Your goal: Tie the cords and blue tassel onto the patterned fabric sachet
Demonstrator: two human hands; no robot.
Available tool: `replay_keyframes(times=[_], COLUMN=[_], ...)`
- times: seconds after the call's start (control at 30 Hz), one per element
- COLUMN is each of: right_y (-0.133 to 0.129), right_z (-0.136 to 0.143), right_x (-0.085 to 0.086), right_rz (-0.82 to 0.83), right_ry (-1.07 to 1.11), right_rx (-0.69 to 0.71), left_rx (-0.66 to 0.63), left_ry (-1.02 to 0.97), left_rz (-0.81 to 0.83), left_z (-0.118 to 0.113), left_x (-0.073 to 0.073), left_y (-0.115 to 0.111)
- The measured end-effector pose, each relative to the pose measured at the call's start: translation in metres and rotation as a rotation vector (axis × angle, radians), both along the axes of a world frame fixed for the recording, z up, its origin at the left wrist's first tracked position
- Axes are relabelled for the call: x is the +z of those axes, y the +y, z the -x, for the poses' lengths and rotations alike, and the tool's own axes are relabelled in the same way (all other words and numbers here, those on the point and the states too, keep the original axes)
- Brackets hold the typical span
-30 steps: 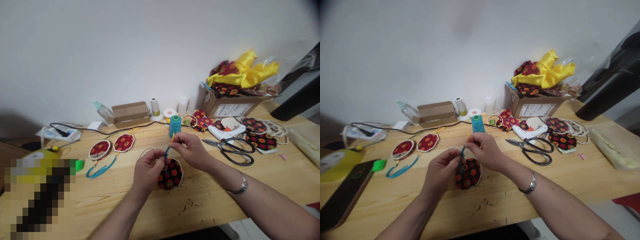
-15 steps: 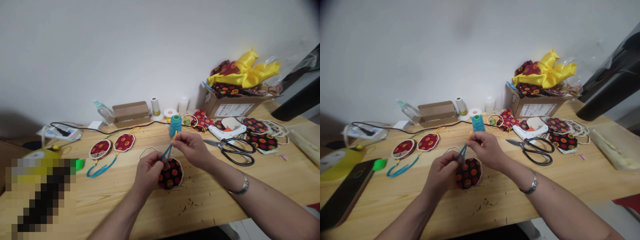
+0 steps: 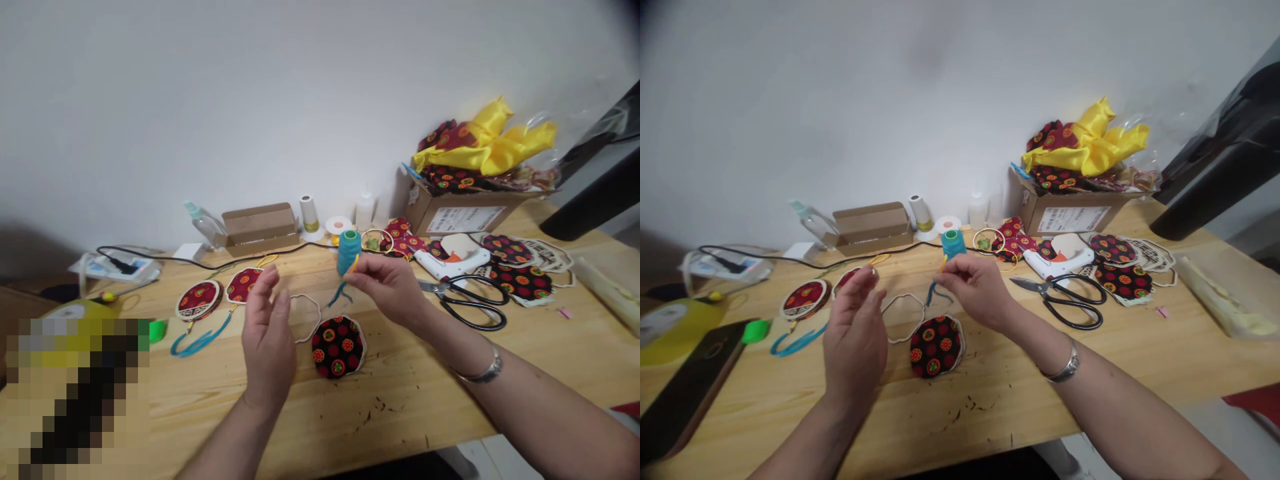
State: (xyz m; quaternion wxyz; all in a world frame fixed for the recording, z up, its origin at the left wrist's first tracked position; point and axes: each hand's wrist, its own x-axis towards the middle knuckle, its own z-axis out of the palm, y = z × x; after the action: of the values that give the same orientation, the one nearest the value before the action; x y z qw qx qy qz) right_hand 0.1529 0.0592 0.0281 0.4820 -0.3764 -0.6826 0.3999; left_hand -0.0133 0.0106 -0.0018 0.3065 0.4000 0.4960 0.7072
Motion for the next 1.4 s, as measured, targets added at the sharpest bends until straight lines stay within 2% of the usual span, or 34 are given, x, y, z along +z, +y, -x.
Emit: replay_keyframes(times=[0.1, 0.2, 0.27, 0.33, 0.63, 0.83, 1.13, 1.3, 1.4], right_y=[-0.007, -0.013, -0.014, -0.014, -0.013, -0.013, -0.016, -0.014, -0.011], right_z=[0.005, 0.008, 0.009, 0.009, 0.010, 0.014, 0.018, 0.017, 0.015], right_x=[0.000, 0.000, -0.001, -0.001, -0.003, -0.008, -0.008, -0.009, -0.009], right_rz=[-0.071, -0.099, -0.098, -0.097, -0.063, -0.011, 0.259, 0.273, 0.257], right_ry=[-0.034, -0.055, -0.076, -0.095, -0.092, -0.048, 0.022, 0.027, 0.041], right_rx=[0.120, 0.187, 0.192, 0.178, 0.121, 0.071, 0.069, 0.050, 0.049], left_rx=[-0.245, -0.496, -0.601, -0.649, -0.606, -0.601, -0.565, -0.561, -0.557], left_ry=[-0.027, -0.136, -0.189, -0.219, -0.131, -0.209, -0.183, -0.157, -0.208], left_rz=[0.046, 0.167, 0.238, 0.284, 0.383, 0.409, 0.426, 0.420, 0.407], left_z=[-0.006, -0.009, -0.009, -0.008, -0.006, -0.005, -0.005, -0.004, -0.004], left_x=[0.002, 0.001, 0.000, 0.000, 0.005, 0.003, 0.006, 0.004, 0.005], left_y=[-0.006, -0.013, -0.016, -0.016, -0.012, -0.011, -0.010, -0.011, -0.011])
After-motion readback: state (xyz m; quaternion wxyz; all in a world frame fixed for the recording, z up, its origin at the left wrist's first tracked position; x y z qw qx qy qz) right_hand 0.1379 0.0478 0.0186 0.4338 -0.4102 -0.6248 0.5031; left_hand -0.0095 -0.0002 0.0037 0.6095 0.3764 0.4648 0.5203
